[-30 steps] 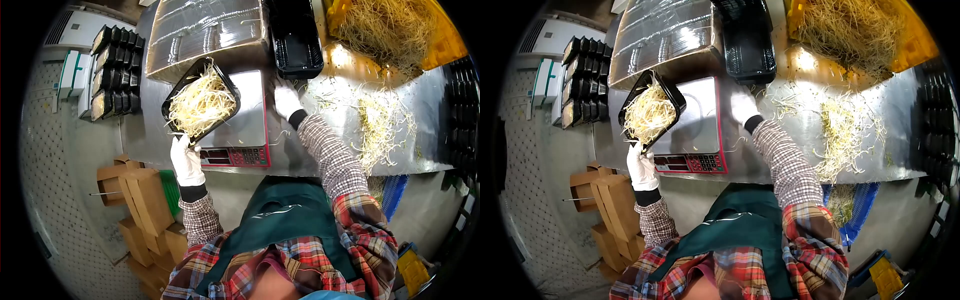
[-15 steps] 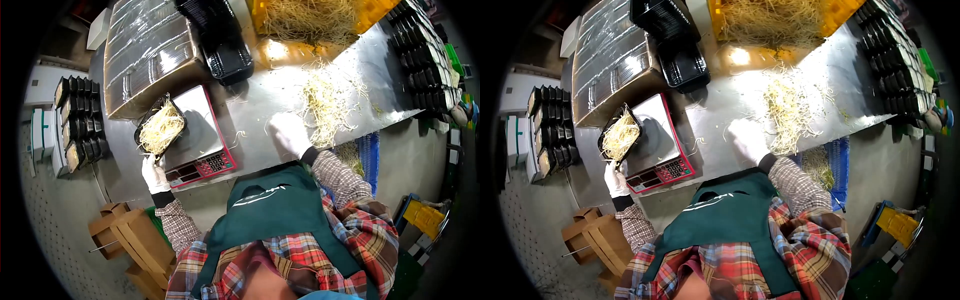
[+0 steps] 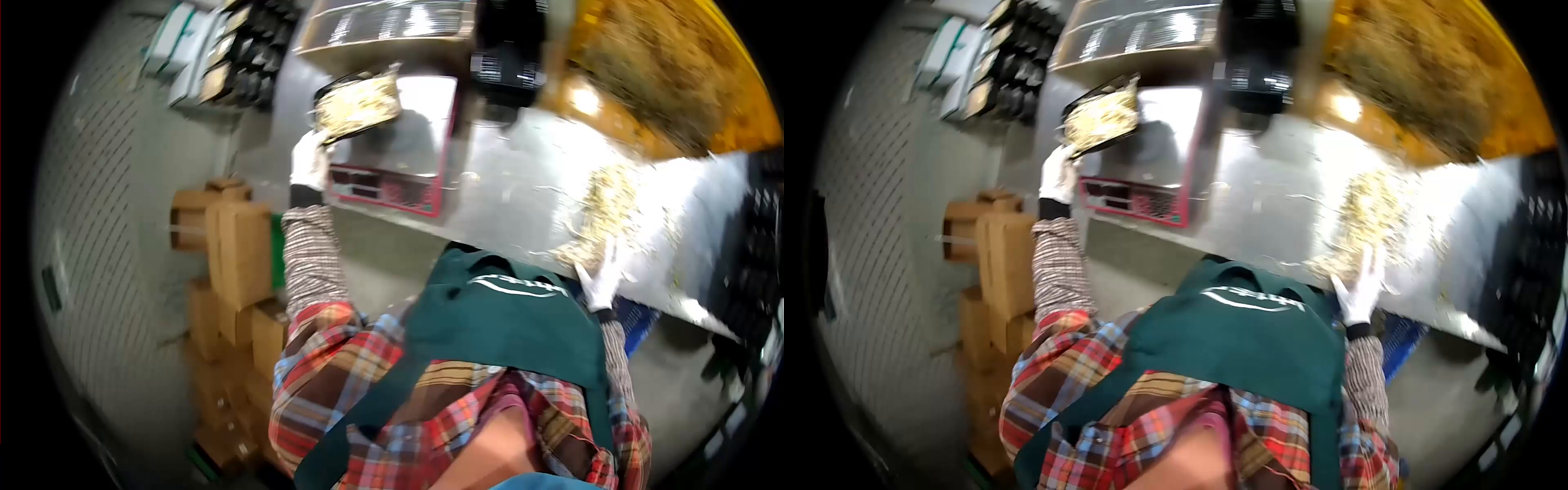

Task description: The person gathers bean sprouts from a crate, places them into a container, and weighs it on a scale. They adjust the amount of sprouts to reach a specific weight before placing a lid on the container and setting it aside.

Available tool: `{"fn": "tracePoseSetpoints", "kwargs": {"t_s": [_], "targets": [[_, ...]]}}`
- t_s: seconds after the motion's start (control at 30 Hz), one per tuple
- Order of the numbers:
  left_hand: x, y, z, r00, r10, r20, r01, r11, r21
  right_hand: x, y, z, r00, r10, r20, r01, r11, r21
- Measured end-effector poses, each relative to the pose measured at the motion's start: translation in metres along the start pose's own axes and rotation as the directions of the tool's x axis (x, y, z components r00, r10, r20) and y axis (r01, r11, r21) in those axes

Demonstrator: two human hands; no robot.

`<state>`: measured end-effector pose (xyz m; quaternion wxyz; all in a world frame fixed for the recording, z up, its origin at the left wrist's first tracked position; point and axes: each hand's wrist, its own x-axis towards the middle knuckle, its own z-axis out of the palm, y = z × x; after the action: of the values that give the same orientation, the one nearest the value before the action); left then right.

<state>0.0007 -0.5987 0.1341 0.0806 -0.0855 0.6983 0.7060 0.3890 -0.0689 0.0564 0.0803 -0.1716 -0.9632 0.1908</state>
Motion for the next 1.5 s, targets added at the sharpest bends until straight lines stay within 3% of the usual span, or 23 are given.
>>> {"fn": "tracePoseSetpoints", "kwargs": {"t_s": [0.07,0.13,0.2,0.23,0.27,0.3,0.37,0.43,0.47,0.5,0.53,0.57,0.6,0.7,0.73,0.87,1.1,1.13,1.23,1.27,1.33,1.43,1.5], "targets": [[-0.002,-0.009,0.016,0.991,-0.116,0.065,0.123,0.985,-0.122,0.013,0.033,0.024,1.000,-0.021,-0.004,0.021,0.998,0.056],[0.038,-0.063,-0.022,0.996,-0.056,0.074,0.066,0.987,-0.145,0.039,0.050,0.026,0.996,-0.049,-0.075,0.066,0.971,0.229],[-0.003,-0.018,0.024,0.929,-0.300,-0.215,0.304,0.952,-0.014,0.061,0.066,0.001,0.998,-0.040,-0.054,0.058,0.920,0.388],[0.000,-0.011,0.039,0.897,-0.056,-0.438,0.311,0.784,0.537,0.064,0.083,0.000,0.996,-0.061,-0.058,0.080,0.901,0.426],[-0.019,0.003,0.070,0.869,0.248,-0.429,0.173,0.661,0.730,0.068,0.085,-0.014,0.999,-0.034,-0.030,0.042,0.950,0.310],[-0.049,0.021,0.120,0.811,0.519,-0.268,-0.127,0.605,0.786,0.078,0.074,-0.033,1.000,-0.006,-0.004,0.006,0.981,0.194],[-0.100,0.031,0.231,0.762,0.647,0.031,-0.538,0.605,0.587,0.087,0.064,-0.042,0.998,0.028,0.061,-0.035,0.994,0.107],[-0.130,-0.003,0.323,0.767,0.548,0.334,-0.639,0.607,0.472,0.096,0.068,-0.039,0.989,0.015,0.150,-0.040,0.985,0.166],[-0.144,-0.014,0.360,0.703,0.429,0.567,-0.704,0.532,0.471,0.099,0.082,-0.014,0.998,-0.060,0.038,0.054,0.989,0.140],[-0.157,-0.024,0.397,0.598,0.290,0.747,-0.767,0.479,0.428,0.106,0.087,-0.011,0.990,-0.046,0.132,0.018,0.978,0.207],[-0.147,-0.087,0.429,0.570,0.222,0.791,-0.671,0.681,0.292,0.113,0.089,-0.009,0.974,-0.036,0.225,-0.026,0.963,0.268],[-0.150,-0.099,0.460,0.587,0.092,0.804,-0.713,0.529,0.460,0.120,0.091,-0.008,0.949,-0.031,0.315,-0.076,0.944,0.322],[-0.146,-0.121,0.480,0.630,-0.003,0.777,-0.605,0.626,0.492,0.127,0.093,-0.014,0.941,-0.073,0.332,-0.060,0.925,0.375],[-0.121,-0.145,0.516,0.625,-0.074,0.777,-0.641,0.520,0.565,0.155,0.103,-0.042,0.943,-0.213,0.257,0.065,0.873,0.483],[-0.107,-0.159,0.521,0.621,-0.171,0.765,-0.601,0.523,0.604,0.163,0.123,-0.024,0.938,-0.122,0.323,-0.060,0.864,0.499],[-0.090,-0.135,0.513,0.556,-0.104,0.824,-0.567,0.677,0.469,0.194,0.143,-0.018,0.928,-0.289,0.234,0.278,0.957,0.078],[-0.099,-0.131,0.520,0.591,-0.015,0.806,-0.553,0.721,0.418,0.215,0.118,-0.061,0.813,-0.313,0.491,0.221,0.946,0.238],[-0.096,-0.126,0.520,0.547,0.152,0.823,-0.670,0.669,0.322,0.218,0.134,-0.070,0.795,-0.321,0.514,0.083,0.898,0.433],[-0.065,-0.149,0.530,0.521,0.053,0.852,-0.621,0.708,0.336,0.227,0.172,-0.087,0.809,-0.519,0.275,0.378,0.818,0.432],[-0.079,-0.119,0.536,0.467,0.226,0.855,-0.803,0.514,0.302,0.223,0.183,-0.082,0.856,-0.433,0.282,0.351,0.888,0.298],[-0.092,-0.132,0.556,0.628,0.179,0.758,-0.744,0.424,0.516,0.213,0.201,-0.062,0.935,-0.253,0.249,0.259,0.966,0.011],[-0.099,-0.126,0.574,0.681,-0.026,0.732,-0.656,0.423,0.626,0.210,0.184,-0.047,0.950,-0.013,0.312,-0.006,0.998,0.061],[-0.098,-0.149,0.576,0.609,0.008,0.793,-0.705,0.463,0.537,0.194,0.192,-0.038,0.971,-0.102,0.218,0.071,0.986,0.149]]}}
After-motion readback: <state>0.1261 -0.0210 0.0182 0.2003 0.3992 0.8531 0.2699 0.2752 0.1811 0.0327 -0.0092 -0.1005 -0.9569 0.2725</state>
